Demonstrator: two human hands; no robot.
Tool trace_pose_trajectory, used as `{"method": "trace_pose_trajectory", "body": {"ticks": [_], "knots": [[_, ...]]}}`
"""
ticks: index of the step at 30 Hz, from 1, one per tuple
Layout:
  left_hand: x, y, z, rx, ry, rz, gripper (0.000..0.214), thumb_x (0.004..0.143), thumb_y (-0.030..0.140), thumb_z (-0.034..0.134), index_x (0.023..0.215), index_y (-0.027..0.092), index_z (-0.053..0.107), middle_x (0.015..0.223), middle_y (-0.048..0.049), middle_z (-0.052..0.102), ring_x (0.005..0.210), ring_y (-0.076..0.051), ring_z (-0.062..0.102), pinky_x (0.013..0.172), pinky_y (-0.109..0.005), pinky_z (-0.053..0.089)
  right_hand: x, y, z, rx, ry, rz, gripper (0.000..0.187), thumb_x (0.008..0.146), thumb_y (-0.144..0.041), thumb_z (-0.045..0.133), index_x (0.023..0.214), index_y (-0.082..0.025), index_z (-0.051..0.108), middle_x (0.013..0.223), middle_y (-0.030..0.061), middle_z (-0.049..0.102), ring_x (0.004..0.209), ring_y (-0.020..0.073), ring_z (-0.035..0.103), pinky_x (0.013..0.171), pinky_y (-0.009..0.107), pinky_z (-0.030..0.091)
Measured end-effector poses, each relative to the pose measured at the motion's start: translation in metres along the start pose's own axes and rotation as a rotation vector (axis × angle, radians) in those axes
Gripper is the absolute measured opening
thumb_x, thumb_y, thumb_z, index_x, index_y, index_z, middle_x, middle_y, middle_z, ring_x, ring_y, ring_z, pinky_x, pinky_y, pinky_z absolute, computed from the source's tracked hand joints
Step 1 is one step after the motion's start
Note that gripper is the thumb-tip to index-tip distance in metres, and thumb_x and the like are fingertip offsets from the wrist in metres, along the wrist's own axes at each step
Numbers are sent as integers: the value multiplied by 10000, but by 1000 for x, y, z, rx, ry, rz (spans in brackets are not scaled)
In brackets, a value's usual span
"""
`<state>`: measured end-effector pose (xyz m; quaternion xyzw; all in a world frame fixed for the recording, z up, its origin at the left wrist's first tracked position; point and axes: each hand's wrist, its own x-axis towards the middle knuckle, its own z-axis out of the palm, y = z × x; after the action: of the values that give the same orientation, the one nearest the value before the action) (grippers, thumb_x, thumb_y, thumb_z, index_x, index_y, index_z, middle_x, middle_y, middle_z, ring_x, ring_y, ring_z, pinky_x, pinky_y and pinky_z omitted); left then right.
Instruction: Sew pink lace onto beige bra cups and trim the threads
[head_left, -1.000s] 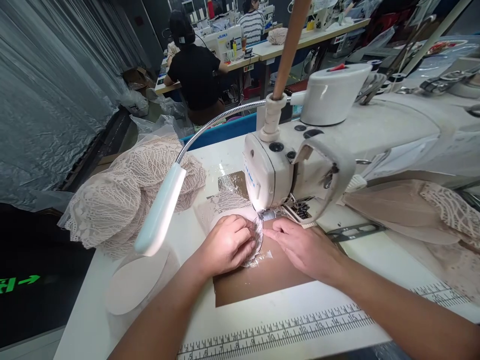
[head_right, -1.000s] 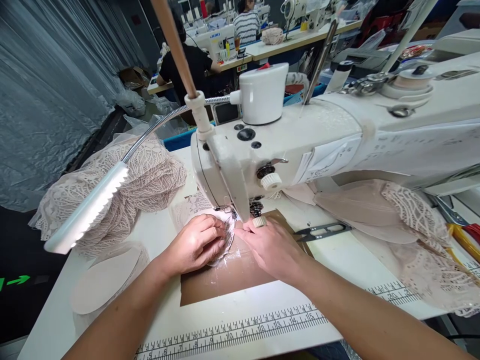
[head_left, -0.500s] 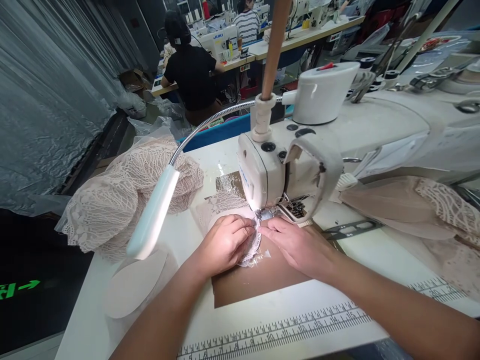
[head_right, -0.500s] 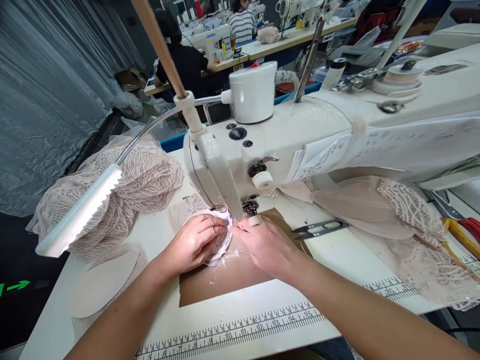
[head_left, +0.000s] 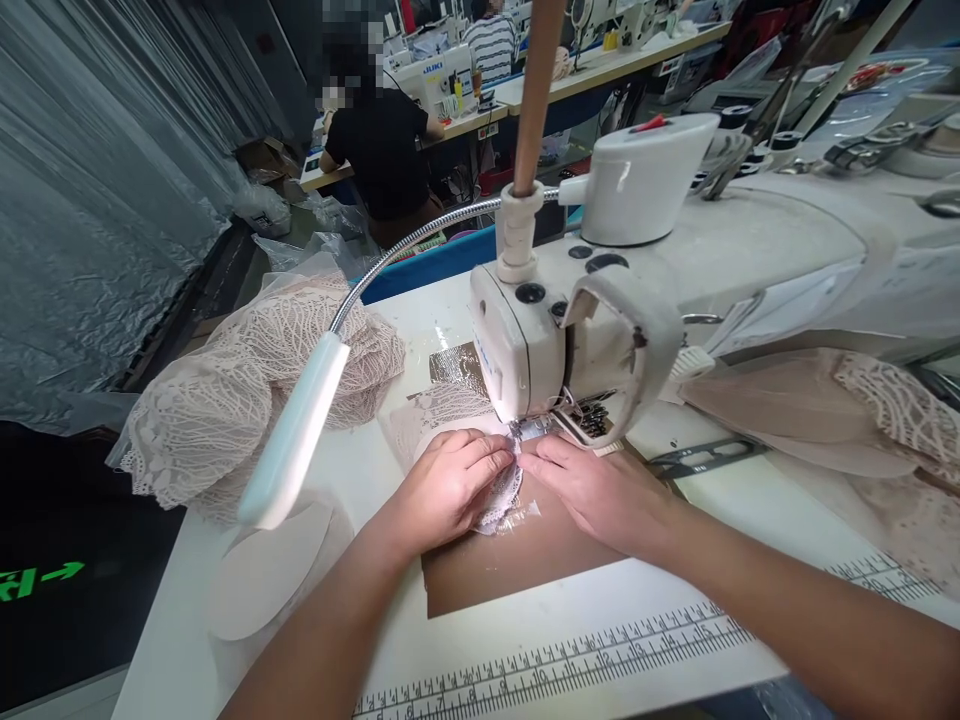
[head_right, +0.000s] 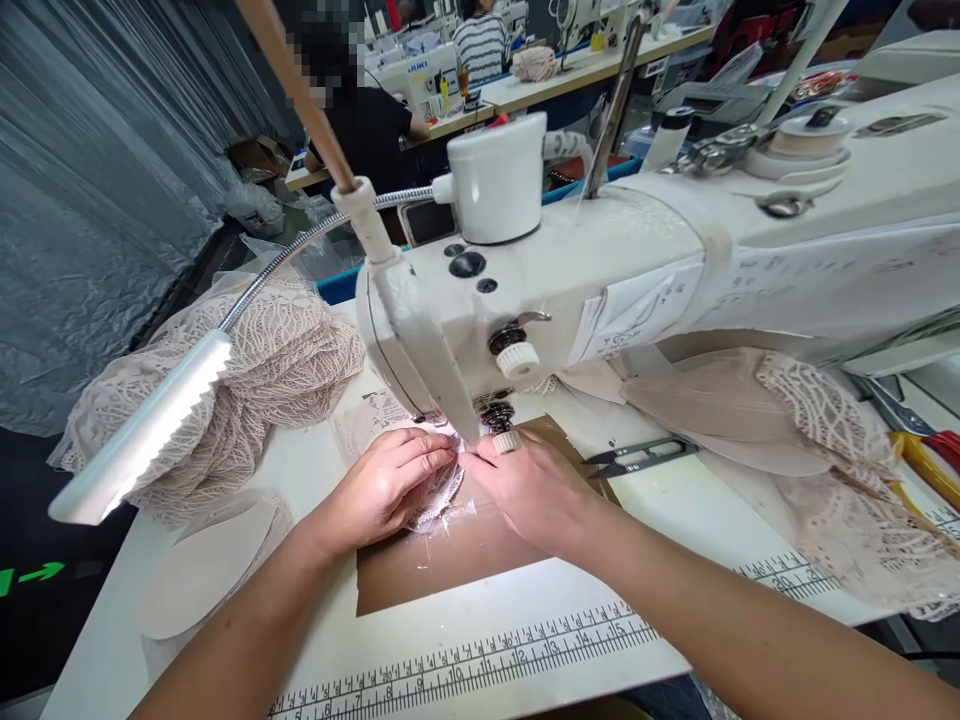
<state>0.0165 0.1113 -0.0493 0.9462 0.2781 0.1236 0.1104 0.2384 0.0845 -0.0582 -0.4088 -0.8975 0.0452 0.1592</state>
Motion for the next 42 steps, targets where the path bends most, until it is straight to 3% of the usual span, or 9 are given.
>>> {"method": "trace_pose_trajectory", "body": {"ticks": [7,24,33,42], "knots": [[1,3,3,118,-36,42,377,900,162,435,1267,140,521,1341,-48,540,1060,-252,497,877,-426,437,-1,-2,-5,-53,51,-1,341,810,-43,416,1016,-162,660,783,39,629,603,138,453,544,274,288],[1,14,0,117,-48,-53,400,938,326,393,1263,144,538,1348,-80,524,1060,-267,481,879,-451,417,2,-7,-3,-138,-9,127,355,796,-59,459,1063,-190,652,806,27,629,551,128,389,512,278,246],[-1,10,-2,70,-4,-47,363,915,320,435,1214,168,575,1276,-106,567,1052,-267,507,893,-452,423,0,-8,-2,-161,24,170,374,807,-62,453,1094,-198,652,809,34,634,597,142,466,543,289,291],[2,11,-5,4,28,-12,312,925,270,435,1174,168,592,1198,-105,616,1057,-243,531,896,-420,438,-4,-8,-4,19,26,118,322,859,-83,414,1061,-182,645,845,47,636,718,156,543,634,274,357]]}}
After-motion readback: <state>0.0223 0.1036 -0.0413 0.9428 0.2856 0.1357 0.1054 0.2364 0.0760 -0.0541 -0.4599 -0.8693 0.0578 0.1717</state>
